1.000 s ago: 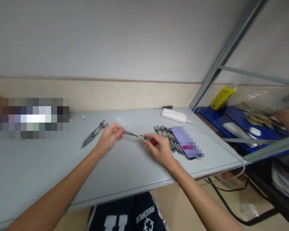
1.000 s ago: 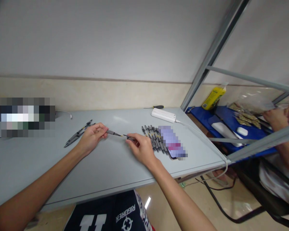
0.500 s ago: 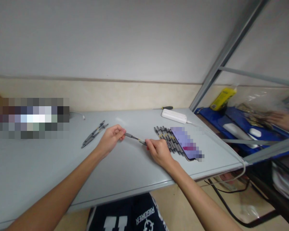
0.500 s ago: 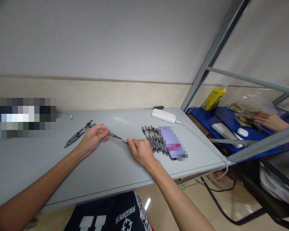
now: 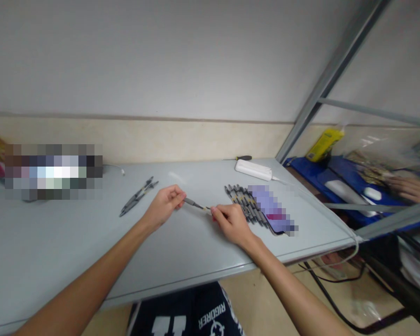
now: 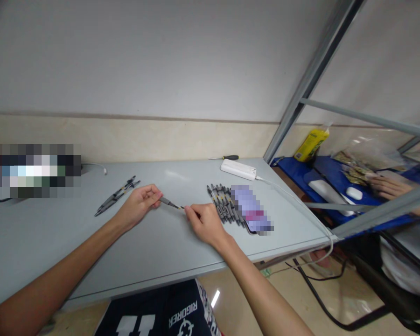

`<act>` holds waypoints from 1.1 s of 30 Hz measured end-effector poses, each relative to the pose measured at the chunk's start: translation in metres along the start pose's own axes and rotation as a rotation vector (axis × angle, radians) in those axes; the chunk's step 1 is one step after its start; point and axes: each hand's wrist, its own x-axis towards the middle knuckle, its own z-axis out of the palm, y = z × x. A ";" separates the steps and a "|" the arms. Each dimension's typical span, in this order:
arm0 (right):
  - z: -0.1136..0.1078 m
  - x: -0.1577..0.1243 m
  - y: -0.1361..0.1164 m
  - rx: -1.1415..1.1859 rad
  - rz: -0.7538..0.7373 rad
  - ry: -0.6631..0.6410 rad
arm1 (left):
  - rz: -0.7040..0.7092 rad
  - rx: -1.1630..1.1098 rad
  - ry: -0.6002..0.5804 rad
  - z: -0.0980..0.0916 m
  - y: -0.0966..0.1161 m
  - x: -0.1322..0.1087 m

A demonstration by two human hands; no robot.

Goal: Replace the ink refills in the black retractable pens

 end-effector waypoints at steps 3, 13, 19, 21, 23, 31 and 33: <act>0.000 0.000 0.000 -0.010 0.022 0.039 | 0.034 0.001 0.038 0.000 0.002 -0.001; 0.009 -0.004 -0.001 -0.354 -0.179 -0.092 | -0.199 -0.239 -0.212 0.009 0.002 -0.005; 0.012 0.004 -0.025 -0.600 -0.027 -0.067 | -0.237 -0.279 -0.195 0.017 0.011 -0.011; 0.016 0.014 -0.032 -0.686 0.093 -0.102 | -0.296 -0.246 -0.273 0.019 0.013 -0.013; 0.020 0.024 -0.034 -0.694 0.174 -0.187 | -0.288 -0.149 -0.319 0.019 0.013 -0.014; 0.018 0.043 -0.027 -0.607 0.216 -0.339 | 0.266 0.466 -0.185 0.017 0.012 -0.018; 0.013 0.045 -0.026 -0.550 0.191 -0.414 | 0.426 0.620 -0.179 0.017 0.015 -0.020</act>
